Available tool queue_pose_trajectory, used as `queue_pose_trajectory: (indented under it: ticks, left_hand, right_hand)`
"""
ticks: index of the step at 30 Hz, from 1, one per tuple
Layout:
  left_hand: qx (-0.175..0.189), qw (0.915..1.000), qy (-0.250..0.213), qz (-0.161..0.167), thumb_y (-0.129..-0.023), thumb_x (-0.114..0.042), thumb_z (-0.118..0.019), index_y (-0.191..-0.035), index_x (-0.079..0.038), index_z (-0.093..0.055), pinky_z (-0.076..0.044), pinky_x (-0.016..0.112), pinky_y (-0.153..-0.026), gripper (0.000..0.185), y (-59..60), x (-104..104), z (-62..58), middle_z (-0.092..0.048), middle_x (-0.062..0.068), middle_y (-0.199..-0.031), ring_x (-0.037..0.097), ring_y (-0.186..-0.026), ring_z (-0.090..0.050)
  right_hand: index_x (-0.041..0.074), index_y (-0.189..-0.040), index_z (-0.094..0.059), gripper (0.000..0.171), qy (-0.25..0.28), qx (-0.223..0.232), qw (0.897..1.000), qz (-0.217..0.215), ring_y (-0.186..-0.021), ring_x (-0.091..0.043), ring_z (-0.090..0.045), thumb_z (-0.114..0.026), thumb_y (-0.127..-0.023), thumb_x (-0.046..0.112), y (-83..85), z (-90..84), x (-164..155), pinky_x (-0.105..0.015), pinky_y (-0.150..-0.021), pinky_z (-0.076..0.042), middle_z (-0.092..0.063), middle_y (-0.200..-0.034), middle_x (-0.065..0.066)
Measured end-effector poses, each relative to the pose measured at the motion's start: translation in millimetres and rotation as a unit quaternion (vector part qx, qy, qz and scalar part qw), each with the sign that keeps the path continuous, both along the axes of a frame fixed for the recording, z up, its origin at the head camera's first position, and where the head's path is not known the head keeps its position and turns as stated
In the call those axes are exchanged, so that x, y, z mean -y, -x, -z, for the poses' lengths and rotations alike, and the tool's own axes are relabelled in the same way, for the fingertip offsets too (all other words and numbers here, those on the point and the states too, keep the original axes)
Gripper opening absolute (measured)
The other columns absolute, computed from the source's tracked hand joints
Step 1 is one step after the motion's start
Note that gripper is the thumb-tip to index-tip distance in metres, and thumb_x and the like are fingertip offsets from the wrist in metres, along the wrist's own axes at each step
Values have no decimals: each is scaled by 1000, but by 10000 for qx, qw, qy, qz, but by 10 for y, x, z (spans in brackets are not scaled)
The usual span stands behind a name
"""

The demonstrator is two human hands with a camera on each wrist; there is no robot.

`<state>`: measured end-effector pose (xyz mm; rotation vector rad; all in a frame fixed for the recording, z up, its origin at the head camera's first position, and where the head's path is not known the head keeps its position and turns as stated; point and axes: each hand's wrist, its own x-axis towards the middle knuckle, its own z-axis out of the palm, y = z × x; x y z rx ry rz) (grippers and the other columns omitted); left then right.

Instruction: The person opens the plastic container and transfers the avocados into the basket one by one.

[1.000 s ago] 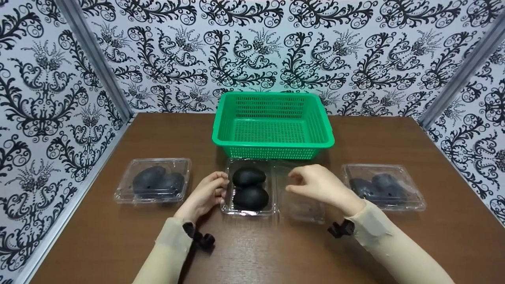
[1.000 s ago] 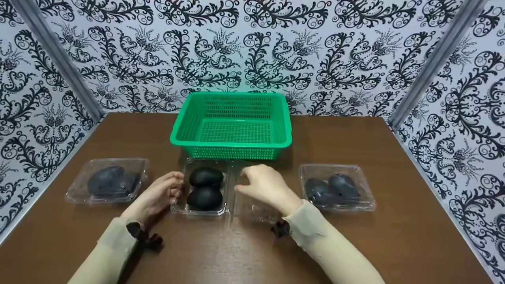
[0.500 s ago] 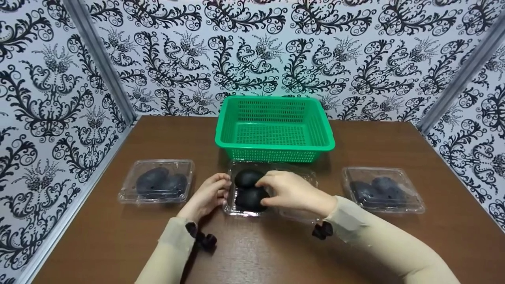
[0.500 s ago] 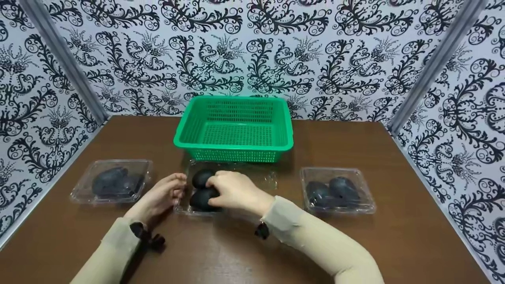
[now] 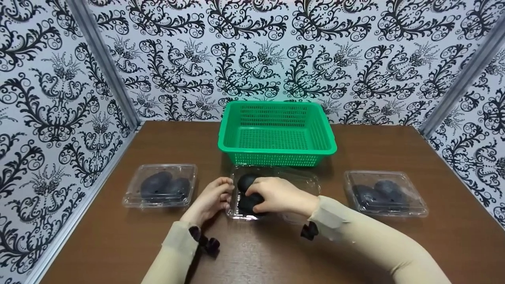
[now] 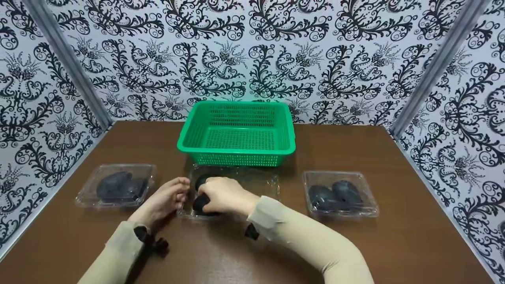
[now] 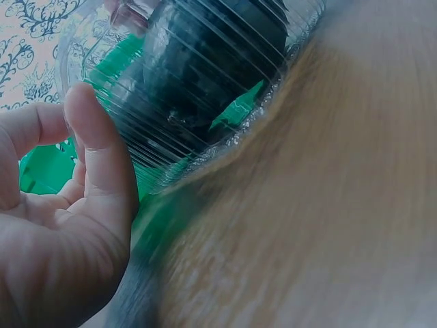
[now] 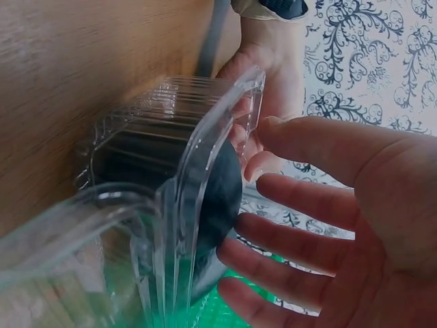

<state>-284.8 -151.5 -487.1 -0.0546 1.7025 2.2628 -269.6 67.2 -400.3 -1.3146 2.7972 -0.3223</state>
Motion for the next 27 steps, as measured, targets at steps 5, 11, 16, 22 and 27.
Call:
queue_pose_trajectory:
  ticks: [5,11,16,22,27]
  left_hand:
    - [16,10000,36,-9,-87,-5,-58,-101,-8,-50,-41,19,-44,17,4,-3,13,-47,1,-78,9,-57,-46]
    - [-25,10000,22,-5,-88,-4,-58,-101,-9,-50,-41,19,-45,16,4,5,11,-47,1,-80,9,-57,-46]
    - [-60,9999,100,-27,-88,-4,-57,-100,-9,-50,-42,19,-44,15,1,5,8,-47,1,-81,10,-57,-46]
    - [-80,9998,162,-8,-88,-4,-55,-102,-9,-49,-42,20,-44,16,-7,-3,-4,-47,1,-78,10,-55,-46]
    - [-77,9999,128,26,-88,-4,-56,-103,-8,-49,-42,20,-45,17,-8,5,-8,-48,1,-79,10,-56,-46]
  right_hand:
    - [17,-109,-72,38,-233,-26,9997,52,-94,-20,-62,-78,-73,28,15,29,58,-39,-80,-53,-65,-105,-1]
    - [19,-108,-74,40,-438,-81,9990,55,-93,-22,-63,-80,-69,27,35,53,92,-40,-77,-54,-66,-104,-1]
    - [17,-108,-73,42,-363,-68,9993,16,-90,-21,-63,-80,-66,23,63,80,94,-39,-75,-54,-66,-102,0]
    - [16,-108,-72,44,-298,-103,9995,-56,-88,-19,-62,-79,-64,21,98,125,94,-37,-74,-53,-66,-99,0]
    - [16,-109,-71,47,-257,-71,9996,-73,-87,-18,-61,-78,-63,20,113,148,113,-36,-73,-53,-66,-99,-1]
